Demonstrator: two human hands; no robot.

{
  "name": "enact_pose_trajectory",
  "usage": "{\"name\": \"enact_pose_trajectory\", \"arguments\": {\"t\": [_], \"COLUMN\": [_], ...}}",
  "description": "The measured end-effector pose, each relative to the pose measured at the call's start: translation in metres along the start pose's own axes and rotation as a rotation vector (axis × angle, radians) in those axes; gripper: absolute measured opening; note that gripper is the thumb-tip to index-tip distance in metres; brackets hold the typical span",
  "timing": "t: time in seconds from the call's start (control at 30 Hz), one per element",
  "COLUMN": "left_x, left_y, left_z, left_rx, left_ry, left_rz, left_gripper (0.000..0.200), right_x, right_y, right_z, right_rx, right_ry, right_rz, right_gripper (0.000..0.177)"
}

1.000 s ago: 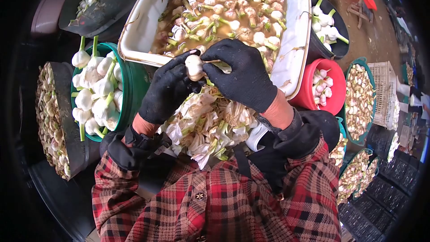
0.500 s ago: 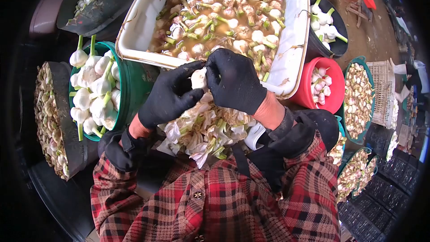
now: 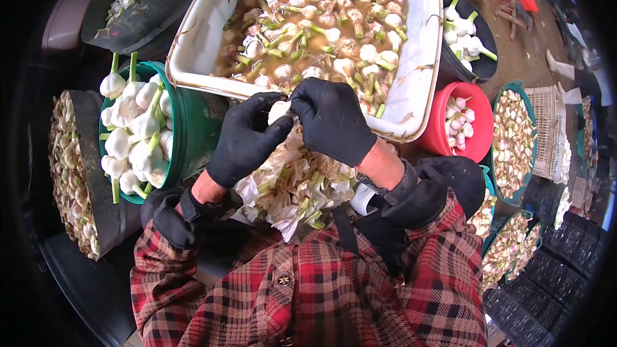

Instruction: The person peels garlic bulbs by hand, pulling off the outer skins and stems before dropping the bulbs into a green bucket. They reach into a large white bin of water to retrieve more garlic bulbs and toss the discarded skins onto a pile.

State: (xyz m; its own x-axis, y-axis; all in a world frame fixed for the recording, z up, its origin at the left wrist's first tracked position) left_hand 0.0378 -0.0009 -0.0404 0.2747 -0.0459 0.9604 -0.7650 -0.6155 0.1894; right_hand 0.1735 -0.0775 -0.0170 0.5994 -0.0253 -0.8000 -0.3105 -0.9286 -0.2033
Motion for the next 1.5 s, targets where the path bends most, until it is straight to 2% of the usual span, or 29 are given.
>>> {"name": "enact_pose_trajectory", "arguments": {"t": [0.07, 0.13, 0.3, 0.4, 0.47, 0.5, 0.6, 0.87, 0.9, 0.93, 1.03, 1.13, 1.17, 1.2, 1.27, 1.3, 1.33, 1.4, 1.43, 1.47, 1.5], "left_x": [-0.002, 0.004, 0.005, 0.004, 0.0, 0.006, 0.002, -0.016, -0.013, -0.009, 0.003, -0.001, -0.009, -0.011, -0.009, 0.016, 0.013, -0.01, -0.011, -0.012, -0.012], "left_y": [0.001, 0.002, 0.002, 0.0, 0.0, 0.001, 0.0, -0.004, -0.003, -0.002, 0.001, 0.005, 0.003, 0.001, 0.0, 0.006, 0.008, -0.001, -0.004, -0.004, -0.003], "left_z": [0.003, 0.007, 0.005, 0.003, 0.002, -0.001, 0.0, -0.001, -0.001, -0.001, -0.002, -0.006, -0.011, -0.011, -0.017, -0.017, -0.016, -0.011, -0.009, -0.006, -0.003], "left_rx": [0.012, -0.016, -0.03, -0.006, -0.039, -0.045, -0.125, -0.045, -0.075, -0.1, -0.129, -0.195, -0.161, -0.161, -0.045, 0.015, 0.016, -0.074, -0.095, -0.125, -0.126], "left_ry": [-0.065, 0.073, 0.038, 0.204, 0.441, 0.399, 0.534, 0.48, 0.518, 0.551, 0.578, 0.692, 0.582, 0.584, 0.517, -0.064, -0.063, 0.444, 0.567, 0.689, 0.666], "left_rz": [0.043, 0.195, 0.269, 0.242, 0.161, 0.183, -0.028, 0.073, 0.049, 0.02, -0.001, 0.009, 0.028, 0.03, 0.182, 0.591, 0.592, 0.182, 0.127, 0.065, 0.064], "left_gripper": [0.037, 0.038, 0.04, 0.044, 0.05, 0.054, 0.058, 0.07, 0.072, 0.074, 0.073, 0.053, 0.039, 0.039, 0.03, 0.032, 0.032, 0.033, 0.034, 0.036, 0.038], "right_x": [0.004, 0.008, 0.014, 0.013, 0.009, 0.009, 0.018, 0.028, 0.026, 0.032, 0.026, 0.017, 0.014, 0.012, 0.015, 0.012, 0.01, 0.0, -0.017, -0.022, -0.03], "right_y": [0.0, -0.002, -0.002, -0.001, 0.0, 0.0, 0.003, 0.01, 0.009, 0.01, 0.015, 0.018, 0.021, 0.024, 0.03, 0.033, 0.038, 0.035, 0.028, 0.025, 0.022], "right_z": [-0.001, -0.002, 0.0, 0.0, -0.002, -0.001, 0.002, 0.01, 0.008, 0.008, 0.006, -0.001, 0.0, 0.001, 0.01, 0.014, 0.016, 0.007, -0.011, -0.02, -0.027], "right_rx": [0.001, 0.004, -0.01, 0.01, 0.011, 0.016, 0.026, 0.05, 0.077, 0.014, 0.083, 0.139, 0.138, 0.135, 0.066, -0.002, -0.003, -0.112, -0.025, -0.004, 0.01], "right_ry": [0.003, 0.009, -0.079, -0.11, -0.112, -0.147, -0.173, -0.406, -0.323, -0.326, -0.384, -0.222, -0.191, -0.164, -0.129, -0.093, -0.092, 0.256, 0.329, 0.361, 0.207], "right_rz": [0.041, 0.08, 0.147, 0.179, 0.185, 0.198, 0.228, 0.371, 0.289, 0.388, 0.38, 0.246, 0.182, 0.123, 0.066, 0.007, 0.007, -0.022, -0.168, -0.183, -0.138], "right_gripper": [0.008, 0.009, 0.013, 0.015, 0.015, 0.014, 0.016, 0.019, 0.021, 0.022, 0.02, 0.015, 0.014, 0.013, 0.013, 0.015, 0.015, 0.026, 0.029, 0.037, 0.04]}}
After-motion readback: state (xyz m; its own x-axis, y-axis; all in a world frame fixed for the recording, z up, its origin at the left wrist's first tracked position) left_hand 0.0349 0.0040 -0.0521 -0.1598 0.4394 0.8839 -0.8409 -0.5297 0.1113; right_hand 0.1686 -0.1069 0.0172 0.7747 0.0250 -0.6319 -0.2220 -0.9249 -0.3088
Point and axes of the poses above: each hand's wrist, its own y-axis away from the middle knuckle, its own z-axis out of the palm, x = y × z, the point moved 4 cm from there along -y, towards the middle knuckle, and after that the axes turned 1 degree about -x, right-handed, at the moved point
